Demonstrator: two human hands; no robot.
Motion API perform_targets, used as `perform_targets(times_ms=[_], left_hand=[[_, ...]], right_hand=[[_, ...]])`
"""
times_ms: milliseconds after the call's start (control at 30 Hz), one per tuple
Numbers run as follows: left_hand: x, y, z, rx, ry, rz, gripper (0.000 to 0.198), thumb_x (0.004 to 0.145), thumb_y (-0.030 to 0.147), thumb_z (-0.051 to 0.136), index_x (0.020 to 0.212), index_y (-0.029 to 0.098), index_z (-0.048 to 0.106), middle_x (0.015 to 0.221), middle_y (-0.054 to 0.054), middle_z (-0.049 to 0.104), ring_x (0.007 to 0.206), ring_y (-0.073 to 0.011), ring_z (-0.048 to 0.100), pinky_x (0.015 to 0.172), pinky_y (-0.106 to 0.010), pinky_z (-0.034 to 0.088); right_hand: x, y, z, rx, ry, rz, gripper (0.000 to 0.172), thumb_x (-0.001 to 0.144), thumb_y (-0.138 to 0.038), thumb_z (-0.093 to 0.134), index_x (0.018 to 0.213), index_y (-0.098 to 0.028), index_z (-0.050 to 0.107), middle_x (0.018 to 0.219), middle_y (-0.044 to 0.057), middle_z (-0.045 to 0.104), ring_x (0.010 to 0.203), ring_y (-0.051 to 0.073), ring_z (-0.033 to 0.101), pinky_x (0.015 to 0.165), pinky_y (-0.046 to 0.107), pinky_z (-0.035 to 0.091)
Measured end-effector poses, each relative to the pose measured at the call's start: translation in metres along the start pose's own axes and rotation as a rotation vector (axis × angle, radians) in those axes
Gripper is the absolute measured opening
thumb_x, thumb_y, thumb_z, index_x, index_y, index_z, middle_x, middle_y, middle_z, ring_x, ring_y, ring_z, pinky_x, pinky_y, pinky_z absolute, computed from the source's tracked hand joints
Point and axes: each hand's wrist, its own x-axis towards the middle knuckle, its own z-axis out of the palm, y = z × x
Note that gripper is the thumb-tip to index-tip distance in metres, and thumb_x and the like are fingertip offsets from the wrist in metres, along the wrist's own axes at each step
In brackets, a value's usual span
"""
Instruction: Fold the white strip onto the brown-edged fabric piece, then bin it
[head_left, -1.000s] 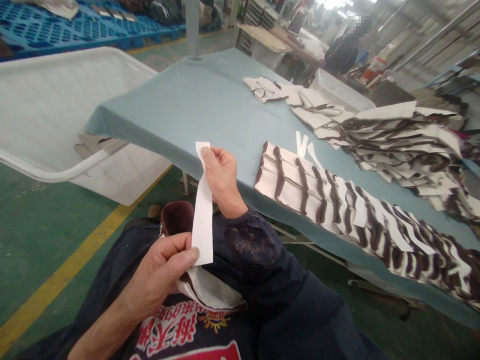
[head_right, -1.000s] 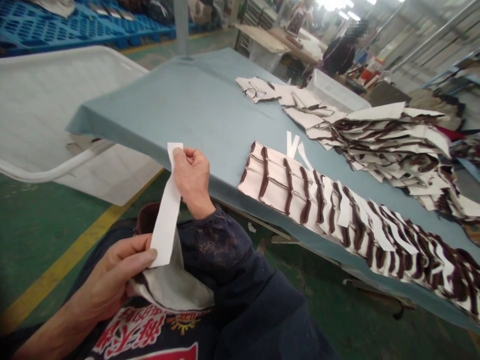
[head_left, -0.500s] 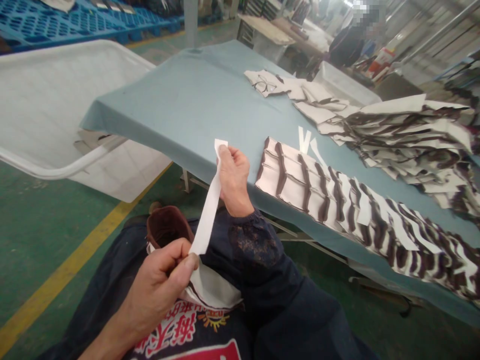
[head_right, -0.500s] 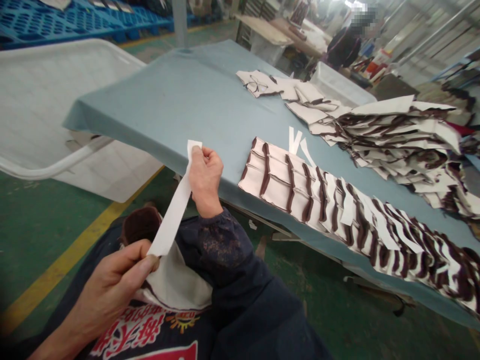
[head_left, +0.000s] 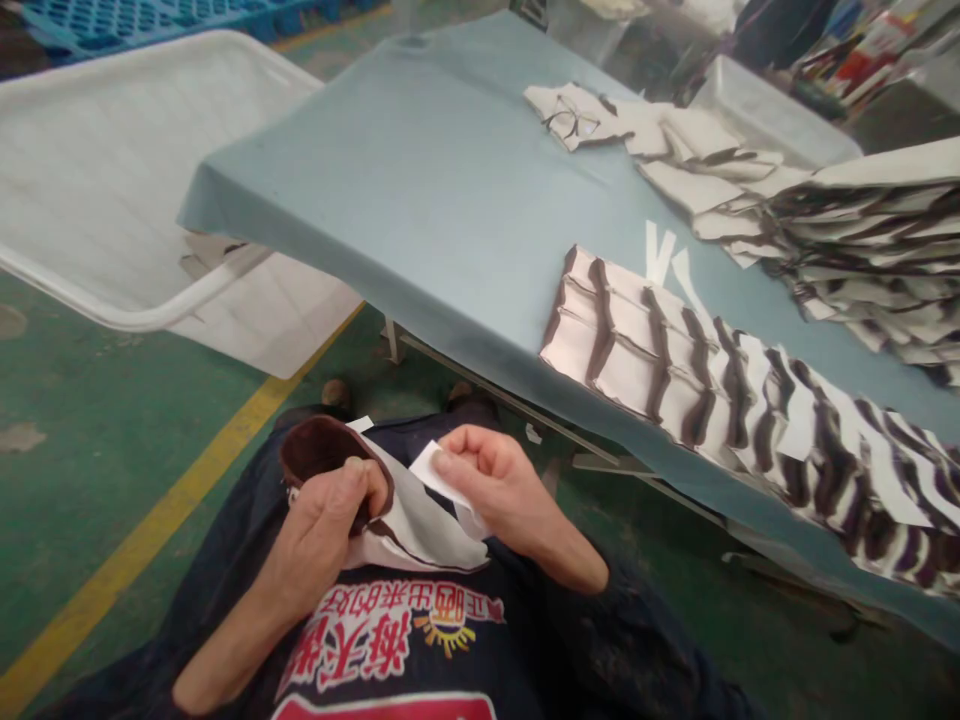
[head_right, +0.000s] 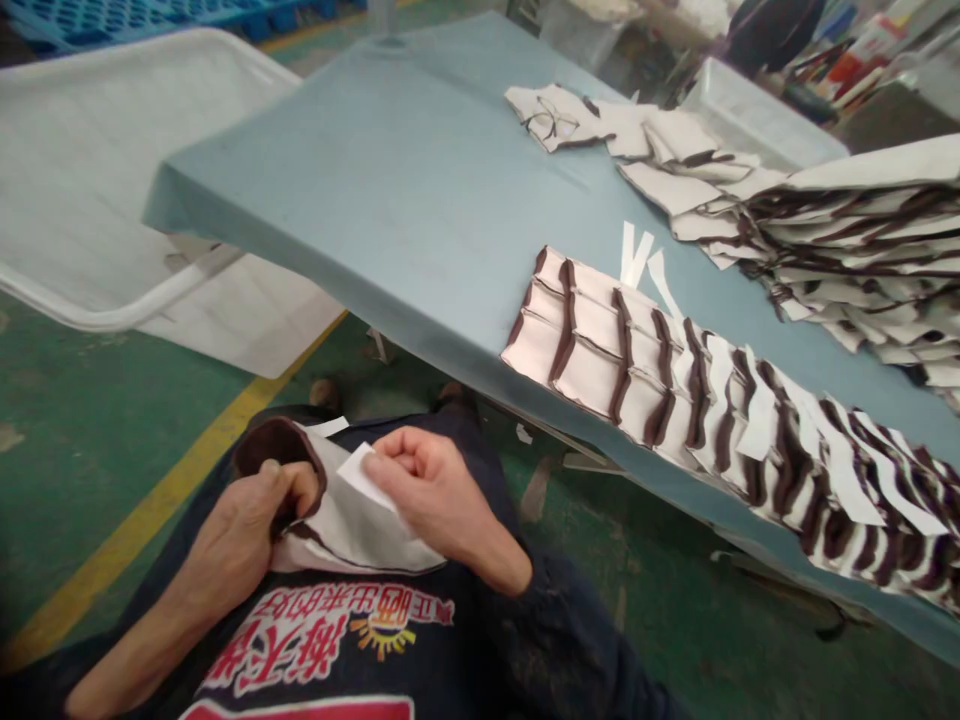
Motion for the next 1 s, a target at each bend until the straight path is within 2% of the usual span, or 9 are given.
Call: perform_targets(times_ms=[133,200,333,433,667,767,833,867,1000], left_hand=[[0.0,0.007,-0.011,0.066,-0.254,-0.055,0.035,0.09,0.049,0.073,0.068,0.025,0.061,0.064,0.003,0.055,0.057,-0.0167,0.048,0.051,-0.027,0.04],[-0.002,0.011,-0.017,0.118,-0.328,-0.082,0.031,0.091,0.046,0.072,0.07,0.024,0.063,0.066,0.003,0.059,0.059,-0.0171,0.052,0.052,-0.025,0.042],[-0.008,0.01,-0.025,0.145,-0.361,-0.068,0.035,0.102,0.048,0.07,0.076,0.024,0.074,0.07,0.0,0.071,0.063,-0.0188,0.062,0.055,-0.024,0.047],[-0.01,0.008,-0.028,0.145,-0.305,-0.019,0.036,0.11,0.047,0.069,0.084,0.026,0.081,0.077,0.0,0.08,0.069,-0.0197,0.071,0.061,-0.023,0.053],[-0.011,0.008,-0.026,0.271,0.089,0.145,0.025,0.106,0.043,0.072,0.086,0.027,0.077,0.066,0.006,0.073,0.054,-0.0156,0.065,0.053,-0.023,0.049],[-0.017,0.01,-0.023,0.279,0.245,0.1,0.023,0.103,0.049,0.073,0.108,0.027,0.079,0.077,0.004,0.08,0.059,-0.0181,0.071,0.057,-0.026,0.054],[-0.019,0.016,-0.019,0.244,0.248,0.05,0.035,0.102,0.051,0.074,0.126,0.027,0.081,0.081,0.003,0.082,0.061,-0.0193,0.072,0.058,-0.027,0.055],[-0.019,0.02,-0.017,0.222,0.209,0.031,0.038,0.1,0.052,0.075,0.126,0.026,0.082,0.076,0.004,0.08,0.059,-0.0191,0.069,0.056,-0.027,0.053],[-0.015,0.04,-0.008,0.095,0.068,-0.006,0.029,0.096,0.051,0.075,0.086,0.024,0.082,0.059,0.003,0.072,0.048,-0.0168,0.063,0.046,-0.023,0.047]], right_hand=[[-0.009,0.015,0.008,0.035,0.008,0.035,0.065,0.082,-0.076,0.101,0.091,-0.021,0.067,0.067,-0.006,0.065,0.053,0.008,0.05,0.051,0.021,0.038],[-0.01,0.017,0.011,0.052,0.008,0.014,0.063,0.084,-0.074,0.099,0.092,-0.02,0.068,0.065,-0.007,0.063,0.052,0.007,0.047,0.051,0.021,0.037],[-0.013,0.015,0.018,0.072,-0.046,-0.012,0.055,0.089,-0.067,0.098,0.092,-0.021,0.068,0.062,-0.009,0.057,0.05,0.006,0.042,0.05,0.02,0.035],[-0.014,0.009,0.022,0.087,-0.066,-0.03,0.055,0.088,-0.066,0.1,0.091,-0.021,0.069,0.062,-0.008,0.058,0.05,0.007,0.043,0.05,0.021,0.035],[-0.016,0.006,0.027,0.029,-0.022,-0.034,0.052,0.088,-0.065,0.097,0.092,-0.021,0.071,0.061,-0.009,0.056,0.05,0.007,0.039,0.05,0.022,0.031],[-0.017,0.008,0.028,-0.065,0.015,-0.079,0.042,0.096,-0.061,0.086,0.096,-0.021,0.074,0.063,-0.008,0.057,0.051,0.008,0.042,0.05,0.022,0.033],[-0.017,0.007,0.029,-0.157,0.052,-0.146,0.034,0.099,-0.054,0.08,0.099,-0.02,0.077,0.064,-0.007,0.059,0.052,0.009,0.043,0.05,0.022,0.033],[-0.017,0.006,0.03,-0.212,0.064,-0.191,0.03,0.101,-0.05,0.078,0.1,-0.019,0.078,0.064,-0.007,0.059,0.052,0.009,0.043,0.05,0.023,0.033],[-0.018,0.001,0.036,-0.426,0.104,-0.429,0.023,0.104,-0.04,0.074,0.101,-0.019,0.083,0.062,-0.007,0.058,0.053,0.01,0.047,0.052,0.026,0.034]])
